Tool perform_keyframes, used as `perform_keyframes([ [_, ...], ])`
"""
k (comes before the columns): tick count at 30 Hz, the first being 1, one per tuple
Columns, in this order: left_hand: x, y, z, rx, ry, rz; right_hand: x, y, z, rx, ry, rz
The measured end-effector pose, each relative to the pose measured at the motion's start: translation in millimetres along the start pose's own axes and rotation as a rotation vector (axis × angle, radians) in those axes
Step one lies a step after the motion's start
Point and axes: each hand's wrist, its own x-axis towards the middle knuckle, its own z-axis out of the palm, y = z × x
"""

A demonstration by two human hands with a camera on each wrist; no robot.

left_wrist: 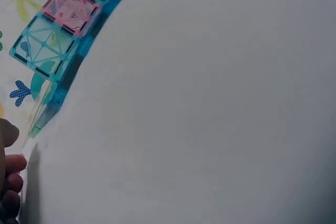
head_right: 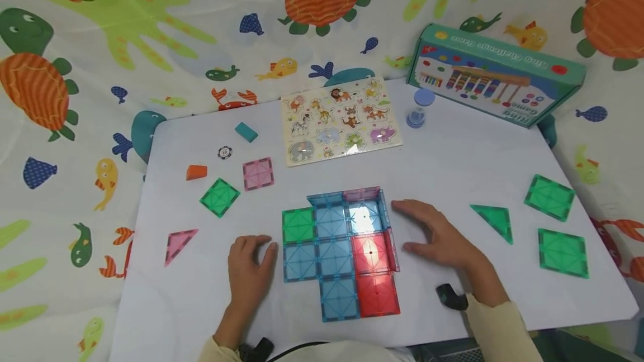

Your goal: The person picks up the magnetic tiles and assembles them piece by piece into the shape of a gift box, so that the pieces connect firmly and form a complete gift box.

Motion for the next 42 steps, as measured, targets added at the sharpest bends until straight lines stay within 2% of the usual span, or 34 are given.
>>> perform_keyframes([
  [3,-10.6,7.5,-2.3,0.060,0.016,-0.038,-14.6,-5.9,5.3,-0.077,0.009,0.005],
  [6,-14.0,15.5,-1.9,0.120,-0.004,-0.012,-21.3,-10.2,13.9,-0.184,0.047,-0.027],
  [9,-15.0,22.5,-0.9,0.149,-0.007,0.033,-24.9,-11.9,20.8,-0.235,0.080,-0.079],
  [13,-15.3,30.5,-0.8,0.118,0.011,0.062,-25.4,-11.9,24.8,-0.261,0.096,-0.111],
  [16,-15.3,35.7,-0.2,0.066,0.006,0.049,-24.2,-12.0,26.1,-0.285,0.093,-0.104],
  [18,-15.9,38.1,0.4,0.022,-0.006,0.016,-24.3,-11.9,27.1,-0.297,0.090,-0.098],
  [27,-14.9,39.8,0.9,-0.276,-0.079,-0.229,-25.2,-15.2,30.2,-0.331,0.115,-0.083],
  [32,-7.1,41.1,-5.3,-0.491,-0.102,-0.307,-25.4,-16.1,28.6,-0.333,0.127,-0.086],
  [36,4.7,46.6,-7.0,-0.591,-0.184,-0.372,-25.2,-14.6,28.9,-0.332,0.141,-0.092],
  [39,12.5,53.7,-4.6,-0.595,-0.248,-0.384,-25.0,-13.5,29.9,-0.336,0.140,-0.099],
  [42,18.2,63.1,-0.5,-0.564,-0.307,-0.311,-25.4,-12.3,30.3,-0.342,0.134,-0.094],
])
